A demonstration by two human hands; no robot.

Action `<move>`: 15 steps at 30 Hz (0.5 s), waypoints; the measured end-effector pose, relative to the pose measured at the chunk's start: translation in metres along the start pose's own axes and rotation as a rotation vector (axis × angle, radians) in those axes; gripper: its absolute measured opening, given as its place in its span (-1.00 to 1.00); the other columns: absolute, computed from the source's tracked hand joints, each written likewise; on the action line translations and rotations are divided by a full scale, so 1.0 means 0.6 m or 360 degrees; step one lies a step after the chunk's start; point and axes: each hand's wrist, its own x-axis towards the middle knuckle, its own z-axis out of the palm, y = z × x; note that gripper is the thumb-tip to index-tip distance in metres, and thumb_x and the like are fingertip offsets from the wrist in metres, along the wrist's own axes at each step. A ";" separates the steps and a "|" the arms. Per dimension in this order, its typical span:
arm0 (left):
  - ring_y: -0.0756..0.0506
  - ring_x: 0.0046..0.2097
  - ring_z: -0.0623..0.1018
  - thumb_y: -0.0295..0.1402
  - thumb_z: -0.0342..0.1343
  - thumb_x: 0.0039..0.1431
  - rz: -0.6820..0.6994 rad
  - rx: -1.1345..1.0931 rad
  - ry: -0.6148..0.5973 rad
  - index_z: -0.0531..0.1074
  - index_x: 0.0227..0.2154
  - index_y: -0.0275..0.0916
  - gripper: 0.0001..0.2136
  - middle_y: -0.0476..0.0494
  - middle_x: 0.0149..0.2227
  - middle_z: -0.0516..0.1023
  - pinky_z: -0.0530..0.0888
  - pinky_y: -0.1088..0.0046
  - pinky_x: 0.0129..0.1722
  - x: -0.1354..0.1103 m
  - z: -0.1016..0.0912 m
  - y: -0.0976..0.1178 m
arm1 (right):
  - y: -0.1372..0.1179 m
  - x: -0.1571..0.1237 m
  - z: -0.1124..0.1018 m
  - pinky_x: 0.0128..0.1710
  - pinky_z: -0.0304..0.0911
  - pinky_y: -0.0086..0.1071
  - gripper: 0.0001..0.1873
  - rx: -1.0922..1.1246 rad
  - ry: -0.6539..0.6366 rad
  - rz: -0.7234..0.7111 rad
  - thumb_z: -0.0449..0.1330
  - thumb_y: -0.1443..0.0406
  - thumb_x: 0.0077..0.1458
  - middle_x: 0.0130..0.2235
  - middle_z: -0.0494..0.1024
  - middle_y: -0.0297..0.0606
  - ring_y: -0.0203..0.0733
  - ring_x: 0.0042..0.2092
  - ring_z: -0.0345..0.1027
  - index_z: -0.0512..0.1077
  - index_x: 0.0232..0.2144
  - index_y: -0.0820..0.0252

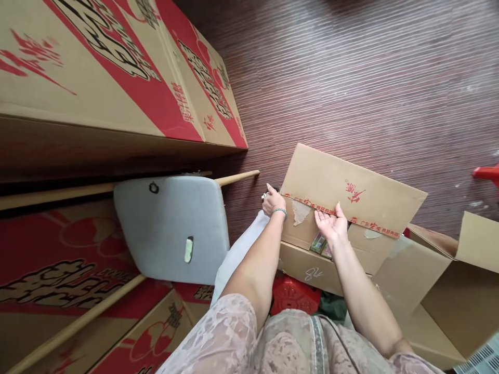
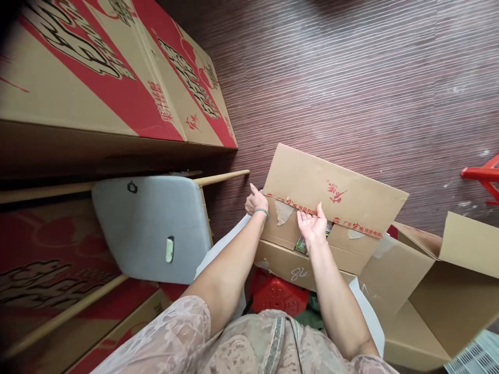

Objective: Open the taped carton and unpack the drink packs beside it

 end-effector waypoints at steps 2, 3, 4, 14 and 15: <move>-0.29 0.50 0.17 -0.02 0.14 0.31 0.0086 0.0298 0.0153 0.43 -0.45 -0.11 -0.68 -0.24 0.20 0.54 0.28 0.15 0.39 -0.007 0.000 -0.004 | -0.005 -0.004 0.013 -0.08 0.54 -0.34 -0.69 0.0020 0.0067 -0.0006 0.07 0.01 0.42 -0.11 0.53 -0.20 -0.25 -0.06 0.50 0.41 -0.21 0.07; -0.29 0.47 0.24 -0.01 0.13 0.32 0.0113 0.0409 0.0201 0.44 -0.45 -0.10 -0.67 -0.24 0.15 0.57 0.28 0.12 0.39 -0.010 0.000 -0.005 | -0.008 -0.008 0.020 -0.13 0.53 -0.37 -0.71 0.0028 0.0112 0.0000 0.08 0.02 0.42 -0.14 0.53 -0.23 -0.26 -0.09 0.49 0.41 -0.22 0.06; -0.30 0.45 0.28 0.00 0.13 0.32 0.0124 0.0460 0.0227 0.45 -0.45 -0.10 -0.67 -0.24 0.12 0.59 0.28 0.11 0.39 -0.012 0.000 -0.006 | -0.011 -0.012 0.025 -0.19 0.51 -0.40 -0.72 0.0024 0.0158 0.0019 0.09 0.04 0.43 -0.17 0.52 -0.26 -0.26 -0.13 0.47 0.40 -0.24 0.05; -0.40 0.17 0.58 0.06 -0.24 0.47 0.0276 0.0966 0.0199 0.65 -0.21 -0.17 -0.41 -0.41 -0.03 0.67 0.46 0.04 0.17 -0.012 0.004 -0.006 | -0.028 -0.060 0.068 -0.47 0.34 -0.55 -0.72 0.0105 0.0387 0.0059 0.09 0.13 0.47 -0.29 0.36 -0.36 -0.30 -0.34 0.24 0.30 -0.32 0.09; -0.41 0.14 0.59 0.05 -0.27 0.47 0.0282 0.1011 0.0194 0.66 -0.18 -0.18 -0.39 -0.43 -0.02 0.67 0.47 0.05 0.13 -0.013 0.004 -0.006 | -0.029 -0.065 0.072 -0.48 0.35 -0.55 -0.72 0.0142 0.0406 0.0059 0.10 0.12 0.47 -0.27 0.36 -0.35 -0.30 -0.33 0.24 0.29 -0.31 0.09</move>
